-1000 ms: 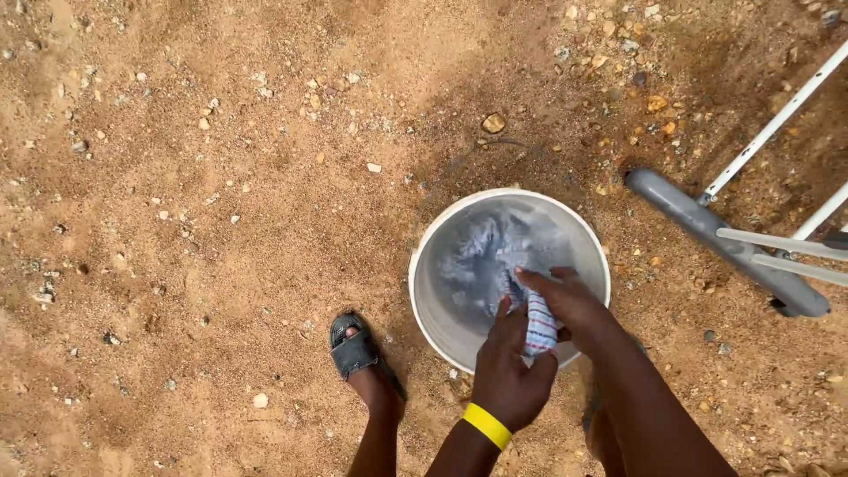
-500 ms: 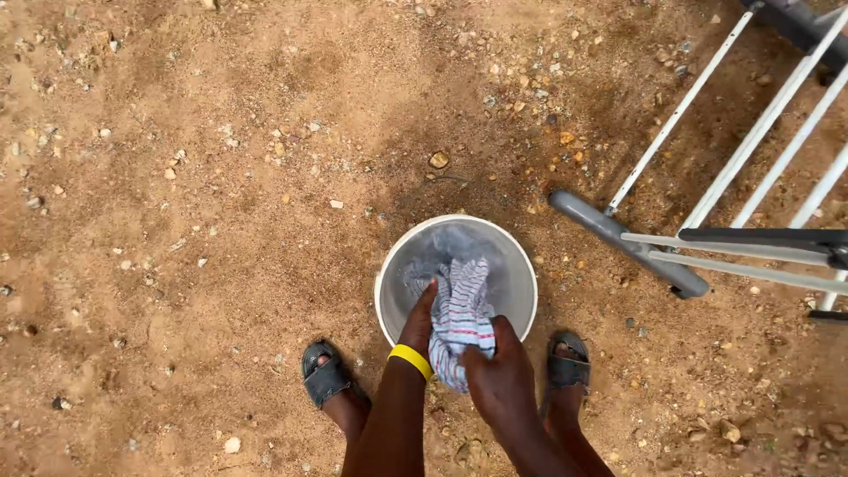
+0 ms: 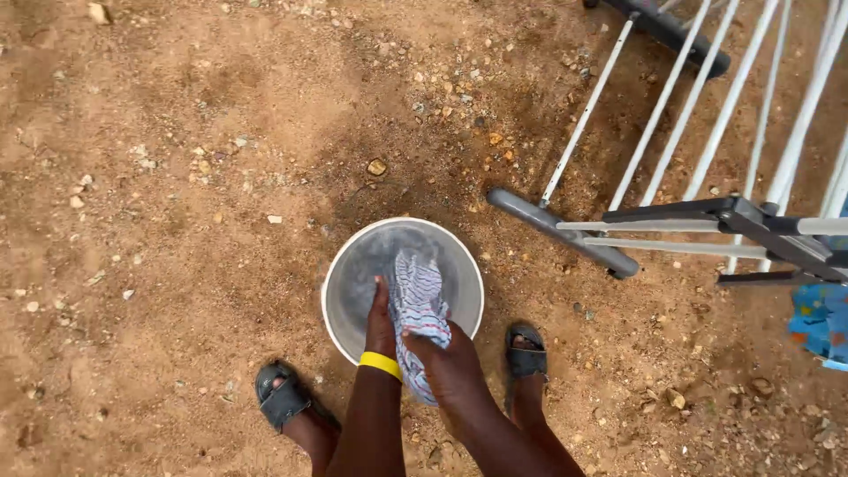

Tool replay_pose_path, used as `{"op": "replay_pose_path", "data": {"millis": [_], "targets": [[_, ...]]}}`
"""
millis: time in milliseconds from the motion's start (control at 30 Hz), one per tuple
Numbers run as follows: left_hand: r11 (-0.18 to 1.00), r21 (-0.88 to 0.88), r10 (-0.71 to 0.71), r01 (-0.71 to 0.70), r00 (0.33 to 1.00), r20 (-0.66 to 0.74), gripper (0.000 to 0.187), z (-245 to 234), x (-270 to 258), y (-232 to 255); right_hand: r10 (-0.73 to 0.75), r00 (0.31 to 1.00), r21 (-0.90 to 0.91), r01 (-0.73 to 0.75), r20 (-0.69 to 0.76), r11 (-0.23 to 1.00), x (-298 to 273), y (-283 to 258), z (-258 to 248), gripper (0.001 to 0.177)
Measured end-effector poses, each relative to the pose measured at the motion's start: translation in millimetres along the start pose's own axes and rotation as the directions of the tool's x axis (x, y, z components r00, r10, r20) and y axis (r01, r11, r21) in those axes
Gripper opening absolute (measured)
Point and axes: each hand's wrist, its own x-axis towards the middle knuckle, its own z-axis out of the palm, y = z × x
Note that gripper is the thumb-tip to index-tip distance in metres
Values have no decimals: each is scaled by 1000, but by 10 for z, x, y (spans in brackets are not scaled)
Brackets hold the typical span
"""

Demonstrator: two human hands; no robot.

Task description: Wringing out hand-washed clothes from a bucket and hanging them on a drying rack.

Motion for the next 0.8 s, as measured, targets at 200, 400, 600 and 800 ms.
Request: {"op": "replay_pose_path", "data": {"millis": [200, 400, 600, 800], "targets": [[747, 664, 171, 12, 963, -209, 65, -456, 442, -439, -24, 989, -714, -88, -146, 695, 232, -61, -109, 64], [649, 695, 473, -309, 880, -51, 75, 187, -541, 165, -219, 919, -478, 38, -329, 877, 1732, 178, -861, 70], [947, 309, 173, -91, 953, -250, 86, 333, -766, 142, 334, 937, -43, -340, -103, 940, 808, -153, -355, 69], [941, 320, 157, -108, 979, -131, 78, 99, -564, -97, 192, 977, -136, -204, -97, 969, 986, 199, -405, 51]]}}
